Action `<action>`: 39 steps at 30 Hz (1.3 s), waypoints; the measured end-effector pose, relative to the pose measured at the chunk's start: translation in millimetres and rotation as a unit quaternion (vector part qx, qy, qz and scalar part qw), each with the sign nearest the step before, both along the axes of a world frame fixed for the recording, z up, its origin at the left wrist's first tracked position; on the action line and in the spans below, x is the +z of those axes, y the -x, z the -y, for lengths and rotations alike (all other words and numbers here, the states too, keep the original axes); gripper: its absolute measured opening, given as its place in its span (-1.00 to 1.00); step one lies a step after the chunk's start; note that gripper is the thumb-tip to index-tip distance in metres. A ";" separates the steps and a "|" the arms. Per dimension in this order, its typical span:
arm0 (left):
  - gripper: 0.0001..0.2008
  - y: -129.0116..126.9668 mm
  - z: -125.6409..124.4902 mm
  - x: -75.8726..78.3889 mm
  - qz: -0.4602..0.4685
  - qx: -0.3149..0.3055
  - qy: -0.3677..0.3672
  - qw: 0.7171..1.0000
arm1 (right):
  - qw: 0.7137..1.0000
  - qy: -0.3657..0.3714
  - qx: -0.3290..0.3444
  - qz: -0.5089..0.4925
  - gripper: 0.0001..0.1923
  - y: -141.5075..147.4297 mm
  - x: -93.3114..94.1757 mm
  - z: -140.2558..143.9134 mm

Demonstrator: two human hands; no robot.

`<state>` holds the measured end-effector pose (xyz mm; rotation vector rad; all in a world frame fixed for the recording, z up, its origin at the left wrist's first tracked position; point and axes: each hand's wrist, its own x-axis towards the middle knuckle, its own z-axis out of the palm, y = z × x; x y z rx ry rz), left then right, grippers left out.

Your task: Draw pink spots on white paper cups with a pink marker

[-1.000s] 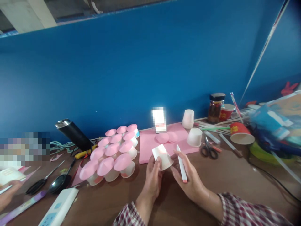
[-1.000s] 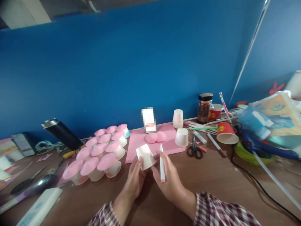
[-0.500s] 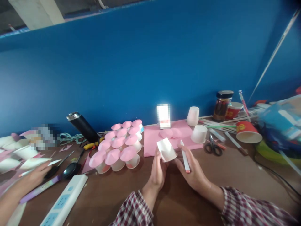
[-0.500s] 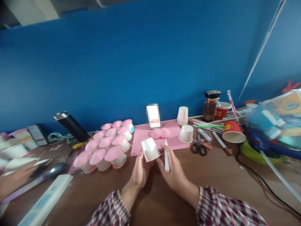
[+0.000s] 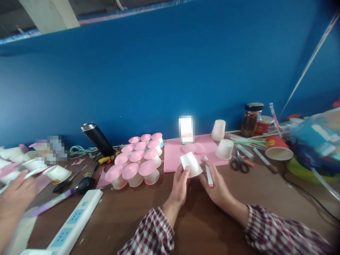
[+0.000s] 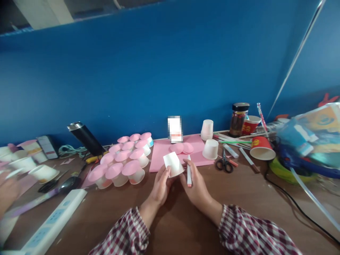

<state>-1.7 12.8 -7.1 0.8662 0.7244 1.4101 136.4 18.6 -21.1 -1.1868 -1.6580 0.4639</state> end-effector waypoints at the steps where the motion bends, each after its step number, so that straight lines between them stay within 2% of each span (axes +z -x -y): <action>1: -0.68 0.1 0.0 0.2 -0.002 -0.001 0.001 1.000 | 1.000 -0.002 -0.001 -0.001 -0.56 0.0 0.2 0.0; 11: -0.63 1.0 1.8 1.4 -0.020 0.017 -0.004 1.000 | 0.999 0.008 0.051 -0.012 -0.59 0.9 9.4 4.5; 21: -0.71 0.8 0.8 0.0 -0.012 0.014 0.003 1.000 | 0.997 0.035 0.063 -0.030 -0.61 3.0 6.1 5.4; 33: -0.67 1.3 0.8 0.4 0.028 0.019 0.034 0.999 | 0.995 0.035 0.074 -0.050 -0.60 4.8 5.9 8.4; 39: -0.60 1.8 -0.7 1.7 0.065 0.016 0.051 0.996 | 0.998 0.020 0.055 -0.029 -0.60 3.0 7.8 9.7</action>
